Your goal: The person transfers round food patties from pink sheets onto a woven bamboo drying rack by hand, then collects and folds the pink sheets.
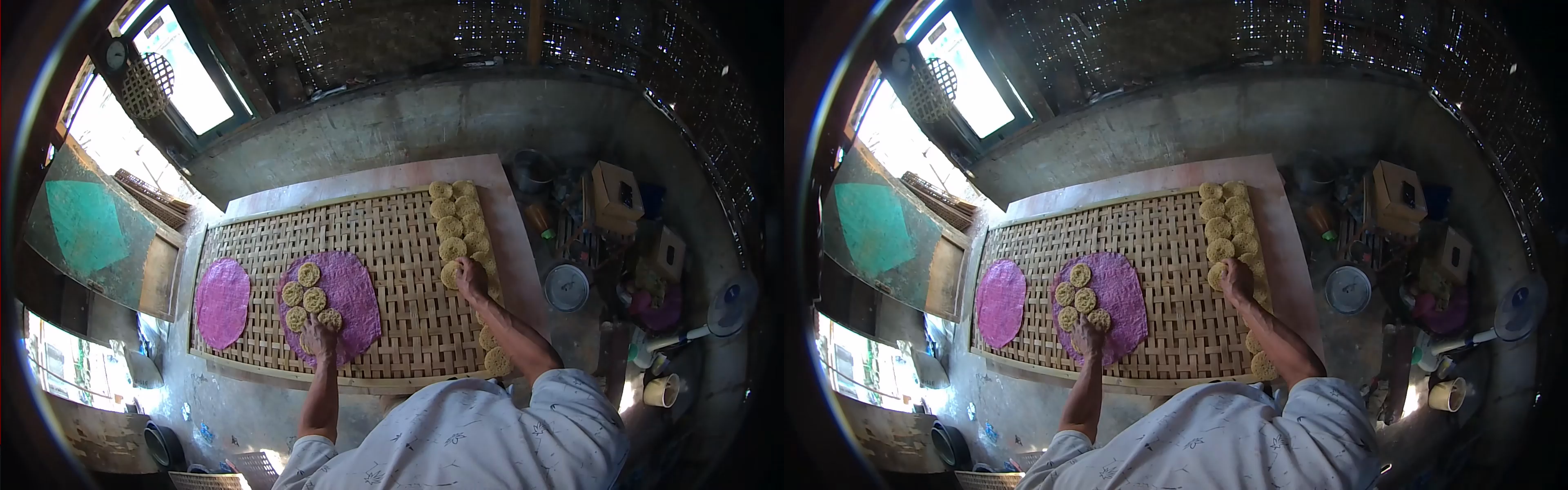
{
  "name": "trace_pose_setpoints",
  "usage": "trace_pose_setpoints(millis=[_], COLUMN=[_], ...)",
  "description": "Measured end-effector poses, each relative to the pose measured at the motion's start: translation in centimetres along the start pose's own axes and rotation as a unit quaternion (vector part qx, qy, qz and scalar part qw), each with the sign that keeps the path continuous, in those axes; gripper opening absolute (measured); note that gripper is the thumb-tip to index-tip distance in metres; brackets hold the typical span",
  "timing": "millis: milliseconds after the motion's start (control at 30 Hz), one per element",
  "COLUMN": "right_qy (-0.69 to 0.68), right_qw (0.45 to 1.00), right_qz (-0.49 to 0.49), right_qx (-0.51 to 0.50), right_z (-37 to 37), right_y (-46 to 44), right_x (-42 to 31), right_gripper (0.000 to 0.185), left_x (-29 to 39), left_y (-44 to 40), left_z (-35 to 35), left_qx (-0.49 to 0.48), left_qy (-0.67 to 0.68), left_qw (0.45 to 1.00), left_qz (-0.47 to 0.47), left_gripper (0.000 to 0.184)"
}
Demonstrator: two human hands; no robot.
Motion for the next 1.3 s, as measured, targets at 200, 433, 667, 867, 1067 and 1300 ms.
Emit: trace_pose_setpoints(millis=[200,433,667,867,1067,1300], right_qy=[0.090,0.031,-0.235,-0.554,-0.593,-0.603], right_qw=[0.994,0.995,0.945,0.628,0.701,0.730], right_qz=[-0.062,-0.026,0.022,0.382,0.322,0.279], right_qx=[0.028,0.089,-0.224,-0.391,-0.231,-0.163], right_z=[-1.4,-2.9,3.9,4.4,2.1,-0.2], right_y=[0.3,2.3,10.2,14.4,11.2,9.7], right_x=[-0.2,-1.2,-4.7,-8.9,-5.7,-3.4], right_gripper=[0.029,0.033,0.033,0.044,0.030,0.033], left_x=[-1.9,-2.6,3.2,12.4,11.0,-0.6], left_y=[-2.4,-3.0,0.1,9.6,11.3,6.0], left_z=[2.3,3.1,0.2,-2.1,-2.5,-1.4], left_qx=[-0.035,0.001,-0.009,-0.143,-0.062,0.136], left_qy=[0.004,0.190,0.256,0.391,0.476,0.190], left_qw=[0.999,0.978,0.961,0.872,0.863,0.972], left_qz=[0.024,0.088,0.102,0.257,0.158,0.014], left_gripper=[0.037,0.040,0.025,0.031,0.034,0.047])
Point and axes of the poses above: each hand's wrist, its own y-axis away from the middle knuckle, its own z-axis out of the palm, x = y × z, the point moved 4 cm from there along -y, towards the middle knuckle, and after that the axes turned 1 degree about y, right-handed, at the moved point
